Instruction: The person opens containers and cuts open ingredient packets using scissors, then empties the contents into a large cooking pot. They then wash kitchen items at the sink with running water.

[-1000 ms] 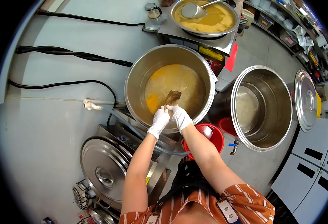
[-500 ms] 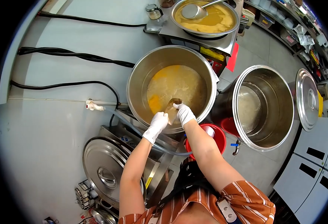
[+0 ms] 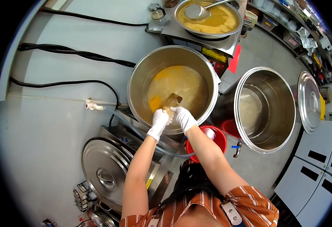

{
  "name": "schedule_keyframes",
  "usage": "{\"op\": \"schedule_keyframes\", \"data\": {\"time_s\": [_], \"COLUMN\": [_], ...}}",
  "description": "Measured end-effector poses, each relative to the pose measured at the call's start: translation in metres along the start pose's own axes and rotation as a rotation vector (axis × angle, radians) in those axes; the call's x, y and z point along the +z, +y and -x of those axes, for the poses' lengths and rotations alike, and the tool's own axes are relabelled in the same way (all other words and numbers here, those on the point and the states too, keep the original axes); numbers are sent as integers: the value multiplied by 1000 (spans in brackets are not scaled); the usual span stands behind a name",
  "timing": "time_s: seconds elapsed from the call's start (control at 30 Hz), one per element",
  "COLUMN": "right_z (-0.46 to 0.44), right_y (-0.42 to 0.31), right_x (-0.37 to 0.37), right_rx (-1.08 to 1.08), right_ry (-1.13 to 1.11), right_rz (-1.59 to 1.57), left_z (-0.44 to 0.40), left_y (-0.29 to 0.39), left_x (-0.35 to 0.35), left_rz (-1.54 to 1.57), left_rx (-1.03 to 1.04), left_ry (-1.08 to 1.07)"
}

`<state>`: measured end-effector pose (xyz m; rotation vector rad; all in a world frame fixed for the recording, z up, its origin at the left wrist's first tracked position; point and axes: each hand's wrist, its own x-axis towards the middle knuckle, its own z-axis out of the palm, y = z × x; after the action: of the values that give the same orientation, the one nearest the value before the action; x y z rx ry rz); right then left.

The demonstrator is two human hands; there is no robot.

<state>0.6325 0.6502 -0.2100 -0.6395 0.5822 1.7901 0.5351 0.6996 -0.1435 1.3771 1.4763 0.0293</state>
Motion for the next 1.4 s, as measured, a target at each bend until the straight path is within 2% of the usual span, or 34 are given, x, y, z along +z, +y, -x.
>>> {"op": "schedule_keyframes", "data": {"time_s": [0.03, 0.1, 0.17, 0.23, 0.27, 0.33, 0.47, 0.53, 0.67, 0.97, 1.13, 1.2, 1.3, 1.4], "right_z": [-13, -17, -20, -15, -17, -21, 32, 22, 28, 29, 15, 19, 19, 25], "right_y": [1, 4, 8, 9, 8, 7, -3, -8, -10, -19, -22, -19, -17, -15], "right_x": [-17, -17, -12, -2, -6, -14, 30, 24, 28, 22, 1, 4, 9, 19], "right_rx": [5, -1, -8, -154, -155, -186, -193, -190, -247, -268, -266, -276, -317, -285], "right_ry": [-145, -134, -122, 230, 231, 255, 351, 419, 334, 420, 379, 350, 437, 364], "right_rz": [35, 21, 5, -61, -63, -42, -73, 89, 51, 154, 131, 123, 139, 54], "left_z": [-2, 3, 3, -12, 5, 2, 0, -2, -2, 8, 10, 7, -5, -12], "left_y": [-1, 4, -1, -19, 1, -5, -6, -8, -5, -6, -9, -13, -24, -29], "left_x": [4, 11, 16, 20, 18, 17, 8, 3, -10, -16, -16, -15, -12, -10], "left_rz": [0, 257, 197, -327, -342, -388, -447, -442, -433, -381, -338, -315, -231, -173], "left_rx": [1, -60, -61, 208, 149, 166, 204, 248, 274, 262, 276, 271, 274, 273], "left_ry": [-2, 41, 97, 257, 228, 210, 193, 215, 208, 130, 130, 122, 136, 150]}}
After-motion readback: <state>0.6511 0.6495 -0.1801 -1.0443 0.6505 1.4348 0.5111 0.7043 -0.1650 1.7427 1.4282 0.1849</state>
